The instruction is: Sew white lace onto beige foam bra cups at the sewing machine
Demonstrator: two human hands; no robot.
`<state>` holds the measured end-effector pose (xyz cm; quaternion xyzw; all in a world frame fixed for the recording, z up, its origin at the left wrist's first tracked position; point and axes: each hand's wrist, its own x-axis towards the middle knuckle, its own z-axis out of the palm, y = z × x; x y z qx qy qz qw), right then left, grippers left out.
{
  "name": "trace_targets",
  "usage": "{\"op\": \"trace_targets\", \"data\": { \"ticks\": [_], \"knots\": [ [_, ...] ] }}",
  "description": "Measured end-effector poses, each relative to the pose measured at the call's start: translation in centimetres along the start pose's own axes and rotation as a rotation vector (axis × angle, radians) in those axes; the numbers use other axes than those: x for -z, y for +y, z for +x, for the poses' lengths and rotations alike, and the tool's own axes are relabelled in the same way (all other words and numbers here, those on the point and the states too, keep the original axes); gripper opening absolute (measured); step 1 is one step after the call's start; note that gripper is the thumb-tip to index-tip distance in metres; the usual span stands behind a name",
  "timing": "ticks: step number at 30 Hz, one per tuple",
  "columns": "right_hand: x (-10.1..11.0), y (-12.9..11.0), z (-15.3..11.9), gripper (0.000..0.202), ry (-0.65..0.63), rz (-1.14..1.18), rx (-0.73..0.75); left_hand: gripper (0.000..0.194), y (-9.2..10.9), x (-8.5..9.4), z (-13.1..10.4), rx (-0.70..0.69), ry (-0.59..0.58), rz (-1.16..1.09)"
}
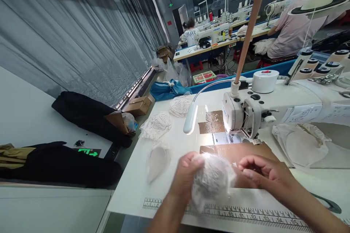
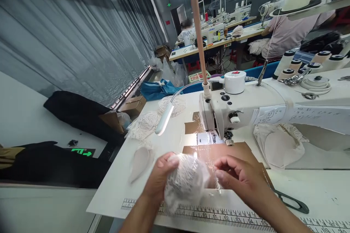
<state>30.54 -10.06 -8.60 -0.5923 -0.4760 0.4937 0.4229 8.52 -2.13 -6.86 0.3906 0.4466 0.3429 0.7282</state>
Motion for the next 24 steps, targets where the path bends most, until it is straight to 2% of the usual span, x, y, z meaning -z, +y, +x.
{"op": "trace_targets", "data": {
  "ticks": [2, 4, 6, 10, 13, 15, 17, 21, 24],
  "knots": [
    [1.6, 0.3, 0.0, 0.034, 0.107, -0.079, 0.003, 0.032, 1.8, 0.7, 0.8, -0.335, 0.118, 0.454],
    [3.1, 0.6, 0.5, 0.031, 0.098, -0.211, 0.034, 0.029, 2.3, 0.3, 2.2, -0.657, 0.178, 0.982],
    [4.2, 0.9, 1.3, 0.028, 0.039, -0.353, 0.081, 0.028, 1.3, -1.3, 4.1, -0.788, 0.118, 1.234],
    [4.4, 0.4, 3.2, 0.026, 0.005, -0.621, 0.158, 0.025, -3.5, -5.9, 6.8, -0.821, -0.074, 1.443],
    [3.3, 0.0, 3.9, 0.032, 0.014, -0.759, 0.262, 0.019, -5.4, -7.8, 6.1, -0.834, -0.162, 1.562],
    [2.5, 0.3, 4.0, 0.033, -0.02, -0.818, 0.318, 0.019, -4.9, -7.8, 5.1, -0.836, -0.197, 1.659],
    [1.9, 1.1, 4.0, 0.03, -0.041, -0.915, 0.361, 0.023, -3.7, -7.2, 4.4, -0.812, -0.236, 1.678],
    [1.3, 3.2, 4.1, 0.03, 0.033, -1.167, 0.511, 0.026, -1.9, -5.3, 4.8, -0.748, -0.36, 1.431],
    [1.2, 3.8, 4.3, 0.04, 0.131, -1.25, 0.593, 0.027, -2.2, -4.6, 6.1, -0.813, -0.391, 1.389]
  ]
}}
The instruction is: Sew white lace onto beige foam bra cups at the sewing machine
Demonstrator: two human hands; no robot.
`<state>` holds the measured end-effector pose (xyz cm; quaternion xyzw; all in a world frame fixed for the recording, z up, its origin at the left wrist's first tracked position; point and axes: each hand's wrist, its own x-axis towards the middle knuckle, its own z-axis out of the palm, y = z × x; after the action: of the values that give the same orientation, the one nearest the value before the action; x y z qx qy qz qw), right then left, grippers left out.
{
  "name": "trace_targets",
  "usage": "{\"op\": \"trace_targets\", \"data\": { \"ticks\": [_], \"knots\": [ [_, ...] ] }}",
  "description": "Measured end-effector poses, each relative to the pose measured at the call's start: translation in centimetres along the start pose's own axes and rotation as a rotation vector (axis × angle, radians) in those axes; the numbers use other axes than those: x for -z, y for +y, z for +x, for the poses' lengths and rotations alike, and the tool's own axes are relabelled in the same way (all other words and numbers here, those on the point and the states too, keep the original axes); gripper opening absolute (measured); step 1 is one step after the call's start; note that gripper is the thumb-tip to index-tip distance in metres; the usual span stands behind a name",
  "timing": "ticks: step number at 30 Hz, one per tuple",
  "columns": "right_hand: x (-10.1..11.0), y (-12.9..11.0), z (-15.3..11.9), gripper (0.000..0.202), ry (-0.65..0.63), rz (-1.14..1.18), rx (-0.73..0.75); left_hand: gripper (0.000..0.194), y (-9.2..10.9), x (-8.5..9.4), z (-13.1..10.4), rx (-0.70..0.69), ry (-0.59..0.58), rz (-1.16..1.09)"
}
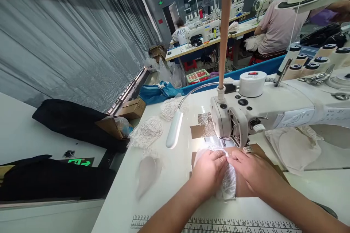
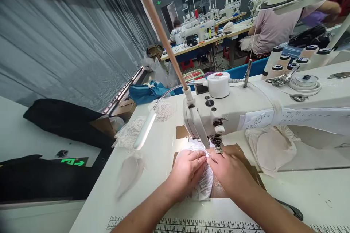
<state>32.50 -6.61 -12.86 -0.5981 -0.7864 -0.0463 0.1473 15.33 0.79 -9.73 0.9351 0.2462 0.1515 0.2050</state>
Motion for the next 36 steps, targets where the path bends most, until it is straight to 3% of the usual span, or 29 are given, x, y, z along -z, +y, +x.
{"op": "trace_targets", "data": {
  "ticks": [3, 10, 14, 18, 26, 36],
  "knots": [
    [0.0, -0.1, 0.5, 0.046, 0.056, -0.086, -0.018, 0.029, -0.8, -0.8, 0.7, -0.046, 0.03, 0.035],
    [0.9, -0.2, 1.8, 0.045, -0.089, -0.1, -0.183, 0.028, -2.4, -1.0, 2.0, -0.065, 0.043, 0.012],
    [0.9, -0.2, 1.9, 0.044, -0.047, -0.133, -0.225, 0.03, -3.2, -1.1, 2.5, -0.108, 0.023, 0.004],
    [0.7, -0.4, 1.8, 0.048, 0.033, -0.145, -0.173, 0.031, -3.7, -0.8, 2.7, -0.144, 0.0, 0.012],
    [0.4, -0.3, 1.8, 0.055, -0.114, -0.096, -0.231, 0.028, -4.3, -0.7, 3.0, -0.136, 0.061, 0.017],
    [0.6, 0.1, 1.2, 0.054, -0.049, 0.057, -0.179, 0.035, -4.6, -0.7, 2.3, -0.069, 0.08, 0.189]
  ]
}}
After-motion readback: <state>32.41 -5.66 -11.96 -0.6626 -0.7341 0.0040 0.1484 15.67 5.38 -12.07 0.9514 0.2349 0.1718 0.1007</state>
